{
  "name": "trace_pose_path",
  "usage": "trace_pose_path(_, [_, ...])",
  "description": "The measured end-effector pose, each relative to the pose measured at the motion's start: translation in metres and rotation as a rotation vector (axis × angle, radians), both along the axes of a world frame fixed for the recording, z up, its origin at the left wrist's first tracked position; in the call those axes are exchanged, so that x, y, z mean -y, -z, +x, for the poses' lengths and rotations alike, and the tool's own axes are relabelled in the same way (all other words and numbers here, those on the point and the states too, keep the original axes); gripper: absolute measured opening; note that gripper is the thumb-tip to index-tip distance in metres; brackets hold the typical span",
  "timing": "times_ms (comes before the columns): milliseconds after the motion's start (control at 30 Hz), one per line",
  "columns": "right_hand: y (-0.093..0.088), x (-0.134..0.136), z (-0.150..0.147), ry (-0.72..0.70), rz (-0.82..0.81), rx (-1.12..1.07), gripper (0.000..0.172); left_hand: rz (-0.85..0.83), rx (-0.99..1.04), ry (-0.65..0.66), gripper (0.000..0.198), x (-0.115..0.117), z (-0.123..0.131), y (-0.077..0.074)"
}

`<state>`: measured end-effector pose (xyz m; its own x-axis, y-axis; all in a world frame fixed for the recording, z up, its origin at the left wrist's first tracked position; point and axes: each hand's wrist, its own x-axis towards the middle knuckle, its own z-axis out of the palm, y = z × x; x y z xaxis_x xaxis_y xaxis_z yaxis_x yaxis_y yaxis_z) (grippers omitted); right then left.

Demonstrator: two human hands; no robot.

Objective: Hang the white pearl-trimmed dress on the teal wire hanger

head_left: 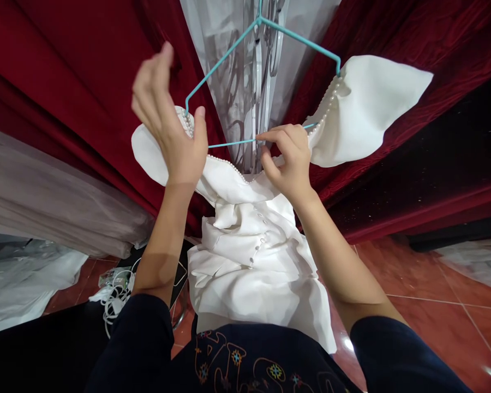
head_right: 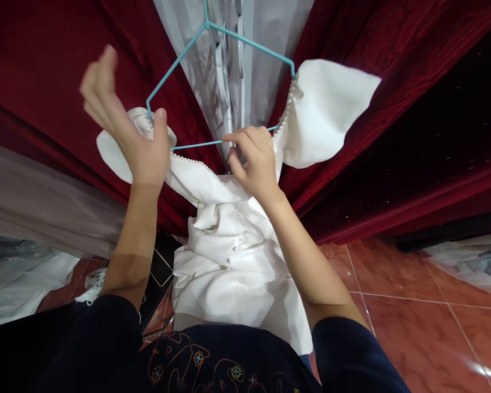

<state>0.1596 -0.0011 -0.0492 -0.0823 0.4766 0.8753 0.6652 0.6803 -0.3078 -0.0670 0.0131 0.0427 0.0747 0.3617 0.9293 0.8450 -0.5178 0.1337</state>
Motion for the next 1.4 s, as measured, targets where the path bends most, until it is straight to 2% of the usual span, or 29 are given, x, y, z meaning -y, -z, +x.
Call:
trace_pose_path(33, [0.000, -0.001, 0.000, -0.002, 0.013, -0.003, 0.024, -0.001, 0.006, -0.026, 0.046, -0.005, -0.005, -0.001])
trace_pose_path(100, [-0.001, -0.004, 0.001, 0.011, 0.032, -0.011, 0.023, -0.181, -0.032, -0.017, 0.034, -0.015, -0.015, 0.001])
trace_pose_path(167, [-0.002, -0.005, 0.002, 0.045, 0.040, -0.024, 0.021, -0.402, -0.090, 0.072, 0.025, -0.019, -0.024, 0.004])
trace_pose_path(267, [-0.005, -0.005, 0.004, 0.076, 0.036, -0.054, 0.024, -0.498, -0.125, 0.195, 0.032, -0.011, -0.033, 0.002])
trace_pose_path(400, [-0.008, -0.008, 0.003, 0.076, -0.044, -0.090, 0.030, -0.527, -0.124, 0.174, 0.030, 0.008, -0.036, -0.012])
trace_pose_path(500, [-0.010, -0.011, 0.000, 0.058, -0.085, -0.097, 0.031, -0.354, 0.008, 0.180, 0.029, 0.008, -0.041, -0.017])
trace_pose_path(567, [-0.010, -0.012, -0.002, 0.044, -0.100, -0.099, 0.031, -0.216, 0.135, 0.122, 0.027, 0.001, -0.053, -0.015])
trace_pose_path(633, [-0.009, -0.013, -0.003, 0.050, -0.104, -0.098, 0.031, -0.217, 0.187, 0.008, 0.022, -0.004, -0.074, -0.011])
trace_pose_path(700, [-0.008, -0.014, -0.003, 0.073, -0.098, -0.089, 0.030, -0.372, 0.135, -0.064, 0.019, -0.005, -0.098, -0.006])
trace_pose_path(800, [-0.007, -0.015, -0.003, 0.098, -0.094, -0.082, 0.030, -0.654, -0.002, -0.033, 0.021, 0.003, -0.118, 0.001])
trace_pose_path(867, [-0.006, -0.017, -0.004, 0.093, -0.095, -0.092, 0.031, -0.821, -0.110, 0.049, 0.030, 0.014, -0.114, 0.007])
trace_pose_path(967, [-0.005, -0.019, -0.007, 0.083, -0.090, -0.114, 0.032, -0.984, -0.255, 0.267, 0.035, 0.031, -0.086, 0.019])
trace_pose_path(1000, [-0.005, -0.019, -0.008, 0.086, -0.087, -0.119, 0.033, -0.964, -0.265, 0.338, 0.035, 0.035, -0.074, 0.022])
trace_pose_path(1067, [-0.006, -0.017, -0.009, 0.095, -0.084, -0.119, 0.032, -0.777, -0.224, 0.399, 0.036, 0.042, -0.051, 0.026])
trace_pose_path(1133, [-0.006, -0.014, -0.009, 0.097, -0.074, -0.114, 0.032, -0.569, -0.175, 0.336, 0.038, 0.042, -0.032, 0.026])
trace_pose_path(1200, [-0.005, -0.011, -0.008, 0.092, -0.053, -0.119, 0.032, -0.489, -0.156, 0.213, 0.041, 0.035, -0.018, 0.026])
trace_pose_path(1267, [-0.004, -0.007, -0.007, 0.094, -0.021, -0.133, 0.033, -0.533, -0.174, 0.132, 0.042, 0.024, -0.007, 0.029])
trace_pose_path(1400, [-0.005, 0.007, -0.003, 0.067, 0.044, -0.102, 0.030, -0.598, -0.230, 0.119, 0.036, 0.005, 0.007, 0.047])
